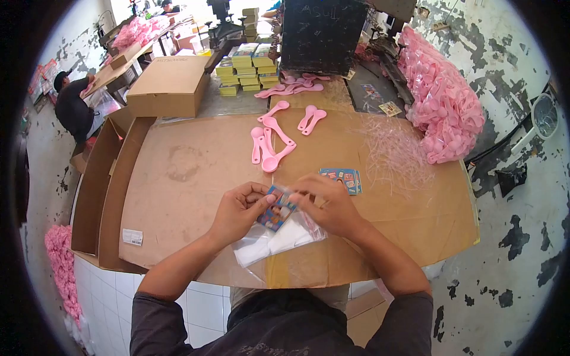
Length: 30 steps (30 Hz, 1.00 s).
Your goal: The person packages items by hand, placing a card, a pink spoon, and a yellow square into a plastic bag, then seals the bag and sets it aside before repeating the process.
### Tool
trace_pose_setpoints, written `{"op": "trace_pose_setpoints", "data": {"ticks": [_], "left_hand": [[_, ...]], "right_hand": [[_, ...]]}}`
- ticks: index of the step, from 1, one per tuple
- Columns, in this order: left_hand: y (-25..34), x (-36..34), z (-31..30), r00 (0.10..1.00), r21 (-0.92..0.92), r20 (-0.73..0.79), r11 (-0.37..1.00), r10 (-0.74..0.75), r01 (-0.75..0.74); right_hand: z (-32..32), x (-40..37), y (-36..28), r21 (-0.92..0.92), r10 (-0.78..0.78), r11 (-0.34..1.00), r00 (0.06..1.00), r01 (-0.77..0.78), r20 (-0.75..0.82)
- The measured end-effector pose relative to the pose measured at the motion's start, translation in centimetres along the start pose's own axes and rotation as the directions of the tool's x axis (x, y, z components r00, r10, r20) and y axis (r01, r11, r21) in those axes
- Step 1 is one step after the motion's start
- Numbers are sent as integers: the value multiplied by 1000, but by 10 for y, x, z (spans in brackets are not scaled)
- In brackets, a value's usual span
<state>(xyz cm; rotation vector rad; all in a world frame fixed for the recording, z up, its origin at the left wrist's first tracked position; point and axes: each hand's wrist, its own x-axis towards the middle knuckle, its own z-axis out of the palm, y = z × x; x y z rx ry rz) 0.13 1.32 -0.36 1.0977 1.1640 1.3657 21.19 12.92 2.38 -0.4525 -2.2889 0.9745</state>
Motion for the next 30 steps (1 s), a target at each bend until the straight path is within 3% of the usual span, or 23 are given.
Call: {"op": "trace_pose_setpoints", "data": {"ticks": [3,6,8,11,14,17,20,23,26,29,30], "left_hand": [[-1,-2,-2,1000,54,-4,998,-23,23],[4,-1,-5,997,58,-12,995,-82,83],[6,1,-6,997,-17,-4,997,-80,80],[9,2,-9,993,-51,25,991,-119,120],[-5,5,-19,991,14,72,993,-115,114],[1,4,-19,990,-71,82,990,-118,124],[11,3,-19,985,-52,98,988,-141,147],[5,4,-19,983,-96,117,984,-141,153],[10,2,-15,988,-102,98,987,-116,126],[15,0,-11,992,-188,100,978,-78,95],[15,0,-9,993,-183,98,980,-61,79]], "right_hand": [[-12,15,0,11,-53,999,956,52,288],[-26,54,48,-202,94,978,969,-48,227],[-33,85,96,-451,-58,890,998,68,37],[-33,115,150,-761,-290,599,953,250,85],[-30,124,150,-671,-26,727,982,148,188],[-32,120,100,-659,119,742,944,122,309],[-32,95,87,-600,-122,736,933,314,338],[-26,70,83,-605,-130,763,971,226,199],[-41,62,84,-615,-207,739,961,276,183],[-38,53,31,-246,-18,969,995,-6,-97],[-36,47,22,10,89,996,991,-88,-98]]}}
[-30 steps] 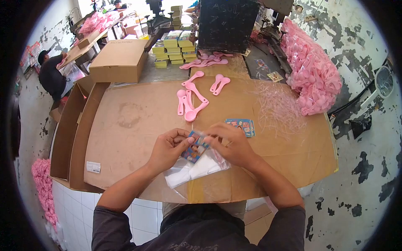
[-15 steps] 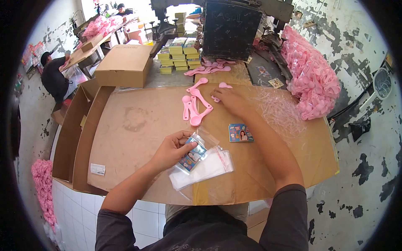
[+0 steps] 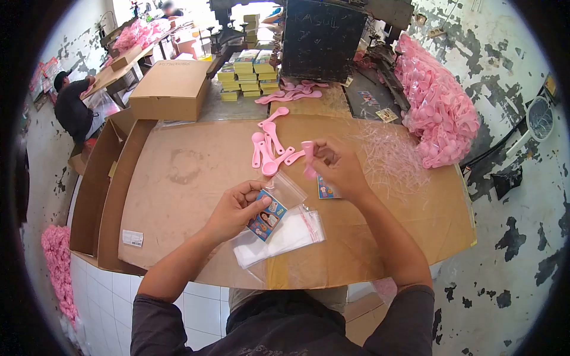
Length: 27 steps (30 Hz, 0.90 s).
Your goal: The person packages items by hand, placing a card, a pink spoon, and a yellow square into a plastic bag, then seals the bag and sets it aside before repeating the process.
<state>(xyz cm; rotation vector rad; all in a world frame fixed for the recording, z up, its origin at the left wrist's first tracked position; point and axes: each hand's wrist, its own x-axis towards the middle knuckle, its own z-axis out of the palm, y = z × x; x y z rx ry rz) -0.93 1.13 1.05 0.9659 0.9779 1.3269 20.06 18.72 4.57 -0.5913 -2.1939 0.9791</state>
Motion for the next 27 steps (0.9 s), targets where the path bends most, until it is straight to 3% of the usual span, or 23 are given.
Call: {"op": "trace_pose_setpoints", "data": {"ticks": [2,5,8,11,14,17,20,23,27], "left_hand": [[-1,-1,3,1000,17,5,999,28,-28],[-4,-2,6,1000,102,10,995,21,-22],[-6,-3,7,1000,129,11,991,16,-18],[-3,-4,8,998,86,34,995,-44,41],[-8,-3,3,998,133,37,990,-58,53],[-4,-2,3,996,106,32,991,-80,76],[-18,1,1,999,74,43,997,34,-37],[-11,-2,0,999,102,43,995,-12,8],[-6,-3,-1,998,115,55,993,-40,34]], "right_hand": [[5,-13,-12,474,199,856,977,-208,71],[10,-22,-32,537,224,826,974,-172,-33],[16,-23,-41,561,155,825,982,-66,-112],[25,-27,-47,548,154,830,987,-103,-48],[37,-30,-43,529,139,846,986,-71,-91],[49,-35,-47,640,170,766,979,-63,-108],[61,-42,-26,577,83,816,993,-18,-86],[50,-44,-8,233,-137,966,987,113,90],[37,-35,-31,479,-48,878,993,-10,109]]}}
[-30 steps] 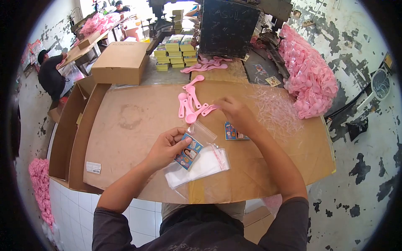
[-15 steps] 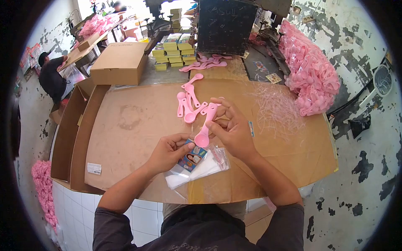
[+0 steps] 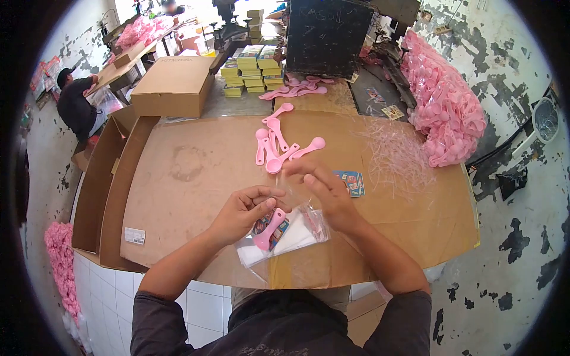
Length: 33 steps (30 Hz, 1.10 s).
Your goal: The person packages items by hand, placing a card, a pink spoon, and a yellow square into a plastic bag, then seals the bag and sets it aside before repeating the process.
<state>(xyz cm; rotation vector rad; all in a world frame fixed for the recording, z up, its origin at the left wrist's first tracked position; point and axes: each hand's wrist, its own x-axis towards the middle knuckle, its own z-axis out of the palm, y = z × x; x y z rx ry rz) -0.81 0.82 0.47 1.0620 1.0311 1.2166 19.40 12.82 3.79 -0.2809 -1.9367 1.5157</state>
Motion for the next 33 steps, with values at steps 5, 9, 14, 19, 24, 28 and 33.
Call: {"op": "trace_pose_setpoints", "data": {"ticks": [5,9,14,19,24,28,33], "left_hand": [[7,-3,2,994,-45,80,996,-70,73],[5,-3,2,987,-77,83,988,138,-131],[15,-7,4,881,356,114,809,459,-468],[30,-16,18,864,501,139,719,483,-483],[22,-14,17,892,415,11,810,452,-415],[25,-17,17,916,342,-45,868,398,-361],[28,-21,18,903,525,-35,777,428,-348]], "right_hand": [[-9,15,-22,-334,-196,899,943,282,269],[-13,20,-58,-376,-203,862,912,340,358],[-3,19,-105,-746,-252,518,908,418,334],[5,16,-101,-715,-148,666,977,211,150],[9,15,-95,-673,-135,717,984,181,120],[12,18,-80,-772,-348,566,933,287,92],[30,18,-73,-873,-460,171,821,456,339]]}}
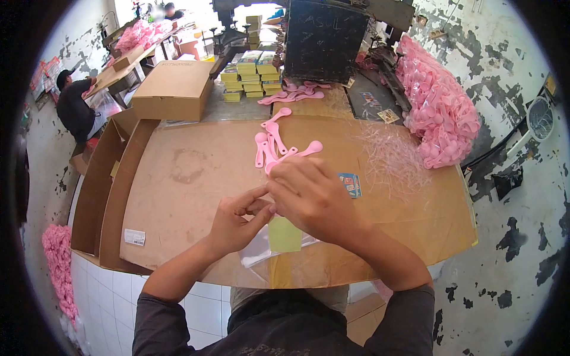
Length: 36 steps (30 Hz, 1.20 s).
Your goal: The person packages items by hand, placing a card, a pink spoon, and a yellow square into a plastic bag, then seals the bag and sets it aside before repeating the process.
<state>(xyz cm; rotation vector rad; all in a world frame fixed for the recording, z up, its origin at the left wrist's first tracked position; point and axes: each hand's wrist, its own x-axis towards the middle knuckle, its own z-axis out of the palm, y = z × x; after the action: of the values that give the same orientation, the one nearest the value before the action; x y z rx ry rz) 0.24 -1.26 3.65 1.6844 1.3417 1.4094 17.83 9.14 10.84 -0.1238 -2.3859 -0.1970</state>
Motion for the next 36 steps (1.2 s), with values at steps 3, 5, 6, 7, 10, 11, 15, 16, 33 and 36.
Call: {"op": "trace_pose_setpoints", "data": {"ticks": [3,5,6,7,10,11,15,16,33,36], "left_hand": [[-6,-2,3,999,129,7,990,52,-53],[-6,-2,5,998,187,26,981,54,-58],[-7,-3,6,998,201,34,978,50,-55],[-8,-4,7,998,215,44,975,45,-54],[-1,-2,2,996,191,88,980,32,-48],[2,0,-1,994,171,101,984,28,-45],[-6,3,-4,992,-128,72,985,-107,115],[-7,3,-4,989,-157,66,977,-135,144],[-8,10,4,965,-313,-21,919,-261,241],[-11,10,4,967,-361,-9,902,-256,236]], "right_hand": [[15,-7,1,-159,-94,983,995,97,25],[18,-8,1,-213,-123,968,990,134,62],[19,-9,3,-202,-83,975,994,97,77],[20,-8,5,-192,-42,980,995,59,92],[14,-5,23,-48,130,991,991,-129,33],[9,-6,34,23,195,981,981,-195,4],[-41,-42,82,712,455,90,664,-697,593],[-50,-62,106,768,400,-59,690,-638,603],[-6,-68,62,573,416,472,742,-670,525],[18,-58,28,717,360,240,746,-655,561]]}}
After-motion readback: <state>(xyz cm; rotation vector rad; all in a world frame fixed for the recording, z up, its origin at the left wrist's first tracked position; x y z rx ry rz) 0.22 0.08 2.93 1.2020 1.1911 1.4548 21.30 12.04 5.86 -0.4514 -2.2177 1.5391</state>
